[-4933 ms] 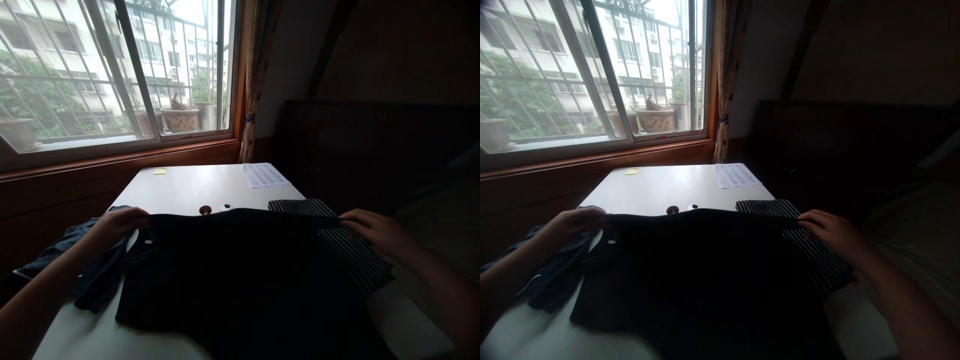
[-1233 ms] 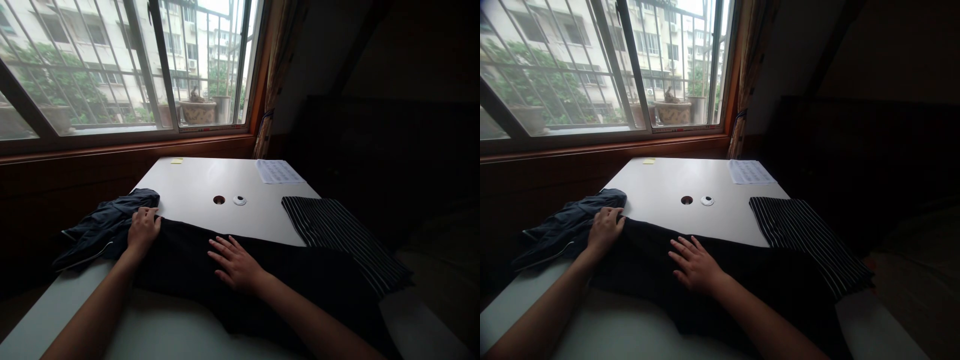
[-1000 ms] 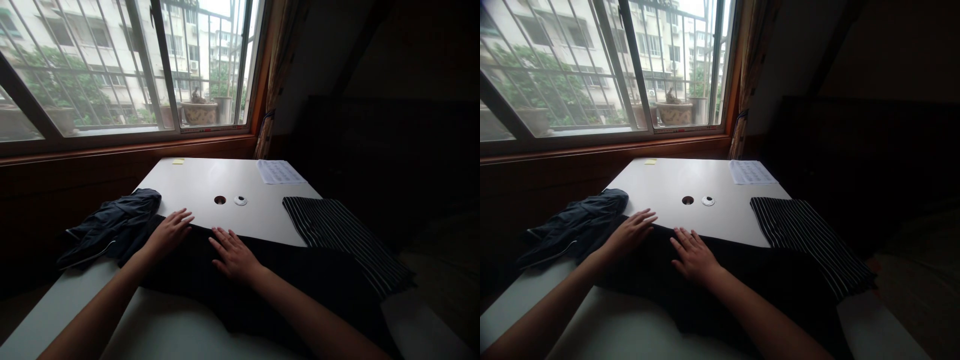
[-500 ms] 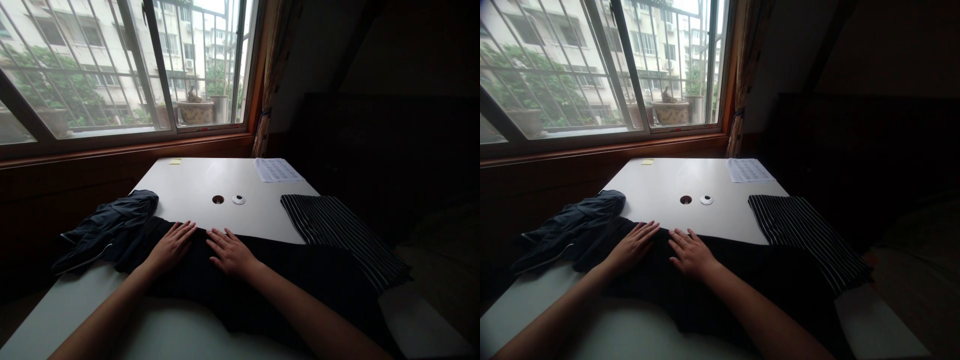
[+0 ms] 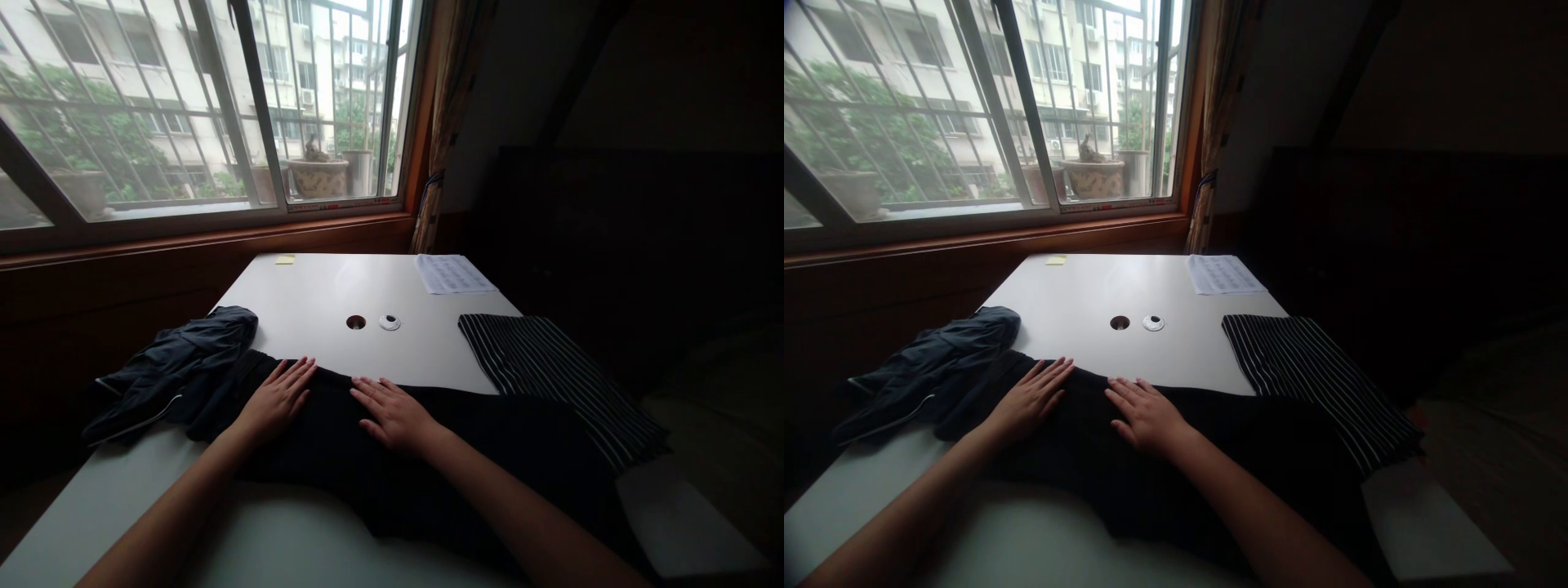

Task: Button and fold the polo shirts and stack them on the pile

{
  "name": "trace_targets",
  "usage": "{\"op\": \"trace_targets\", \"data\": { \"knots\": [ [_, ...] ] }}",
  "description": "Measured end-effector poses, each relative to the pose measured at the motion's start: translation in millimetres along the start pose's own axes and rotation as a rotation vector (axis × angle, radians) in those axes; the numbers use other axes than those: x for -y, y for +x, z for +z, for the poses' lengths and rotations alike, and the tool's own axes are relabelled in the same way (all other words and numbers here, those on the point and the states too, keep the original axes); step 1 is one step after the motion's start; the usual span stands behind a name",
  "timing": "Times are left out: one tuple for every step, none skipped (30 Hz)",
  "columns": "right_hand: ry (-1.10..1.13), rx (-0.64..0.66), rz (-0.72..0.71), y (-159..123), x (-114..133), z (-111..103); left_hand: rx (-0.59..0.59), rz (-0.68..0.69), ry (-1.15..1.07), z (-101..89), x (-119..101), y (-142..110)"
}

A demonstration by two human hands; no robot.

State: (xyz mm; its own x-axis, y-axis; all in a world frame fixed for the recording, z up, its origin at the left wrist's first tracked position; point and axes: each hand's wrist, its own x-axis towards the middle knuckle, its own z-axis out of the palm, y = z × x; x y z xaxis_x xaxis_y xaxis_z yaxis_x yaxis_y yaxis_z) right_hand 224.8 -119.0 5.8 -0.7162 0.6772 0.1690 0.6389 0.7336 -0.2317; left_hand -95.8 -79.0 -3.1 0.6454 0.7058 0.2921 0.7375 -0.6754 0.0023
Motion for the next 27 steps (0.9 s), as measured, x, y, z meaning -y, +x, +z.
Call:
{"op": "trace_targets", "data": {
  "knots": [
    [0.001, 0.011, 0.009, -3.9, -2.3, -1.8, -0.006, 0.001, 0.003, -0.8, -0.3, -0.2],
    [0.0, 0.02, 0.022, -7.8, -4.7, -3.6, -0.013, -0.001, 0.003, -1.9, -0.7, -0.4],
    [-0.003, 0.027, 0.039, -11.6, -7.1, -5.3, -0.021, -0.004, 0.002, -3.2, -1.2, -0.6],
    [-0.01, 0.03, 0.06, -15.2, -9.4, -6.9, -0.025, -0.006, 0.002, -4.6, -1.7, -0.8],
    [-0.021, 0.025, 0.082, -18.6, -11.4, -8.4, -0.027, -0.007, 0.003, -6.1, -2.4, -0.9],
    [-0.035, 0.011, 0.104, -21.5, -13.1, -9.7, -0.026, -0.007, 0.005, -7.5, -3.1, -0.8],
    [-0.052, -0.012, 0.122, -24.1, -14.3, -10.9, -0.022, -0.004, 0.007, -8.9, -3.8, -0.7],
    [-0.072, -0.042, 0.136, -26.1, -15.0, -11.9, -0.016, 0.001, 0.008, -10.1, -4.5, -0.4],
    [-0.094, -0.075, 0.142, -27.6, -15.2, -12.9, -0.01, 0.008, 0.01, -11.3, -5.1, 0.0],
    [-0.115, -0.106, 0.14, -28.6, -15.1, -13.7, -0.006, 0.019, 0.009, -12.3, -5.5, 0.6],
    [-0.135, -0.133, 0.128, -29.1, -14.6, -14.3, -0.004, 0.035, 0.009, -13.2, -6.0, 1.2],
    [-0.151, -0.157, 0.11, -29.0, -13.9, -14.8, -0.001, 0.057, 0.007, -14.1, -6.3, 2.0],
    [-0.165, -0.174, 0.086, -28.4, -13.0, -15.1, 0.005, 0.082, 0.006, -15.0, -6.8, 3.0],
    [-0.175, -0.187, 0.06, -27.3, -11.8, -15.3, 0.012, 0.11, 0.006, -15.8, -7.5, 4.1],
    [-0.182, -0.196, 0.035, -25.6, -10.5, -15.5, 0.021, 0.138, 0.007, -16.5, -8.4, 5.5],
    [-0.187, -0.203, 0.012, -23.3, -9.0, -15.6, 0.031, 0.164, 0.01, -17.1, -9.7, 7.2],
    [-0.19, -0.207, -0.006, -20.3, -7.3, -15.7, 0.041, 0.185, 0.012, -17.6, -11.4, 9.2],
    [-0.19, -0.21, -0.019, -16.7, -5.4, -15.9, 0.046, 0.203, 0.012, -17.9, -13.4, 11.7],
    [-0.186, -0.21, -0.024, -12.3, -3.6, -16.2, 0.047, 0.215, 0.008, -17.8, -15.7, 14.5],
    [-0.18, -0.208, -0.016, -7.4, -1.9, -16.6, 0.043, 0.222, 0.002, -17.5, -18.1, 17.6],
    [-0.175, -0.201, 0.004, -2.0, -0.5, -17.1, 0.039, 0.225, -0.006, -16.9, -20.4, 20.9],
    [-0.171, -0.192, 0.038, 3.7, 0.2, -17.7, 0.034, 0.226, -0.011, -16.1, -22.7, 24.4],
    [-0.169, -0.183, 0.08, 9.5, 0.3, -18.3, 0.028, 0.224, -0.014, -15.0, -24.6, 27.8],
    [-0.168, -0.173, 0.124, 15.1, -0.4, -19.0, 0.026, 0.224, -0.014, -13.9, -26.3, 31.0],
    [-0.167, -0.163, 0.163, 20.4, -1.9, -19.6, 0.024, 0.227, -0.013, -12.7, -27.6, 34.0],
    [-0.164, -0.156, 0.196, 25.0, -3.9, -20.2, 0.018, 0.231, -0.013, -11.5, -28.6, 36.6],
    [-0.156, -0.151, 0.22, 28.9, -6.4, -20.6, 0.009, 0.231, -0.014, -10.3, -29.2, 38.7]
  ]
}}
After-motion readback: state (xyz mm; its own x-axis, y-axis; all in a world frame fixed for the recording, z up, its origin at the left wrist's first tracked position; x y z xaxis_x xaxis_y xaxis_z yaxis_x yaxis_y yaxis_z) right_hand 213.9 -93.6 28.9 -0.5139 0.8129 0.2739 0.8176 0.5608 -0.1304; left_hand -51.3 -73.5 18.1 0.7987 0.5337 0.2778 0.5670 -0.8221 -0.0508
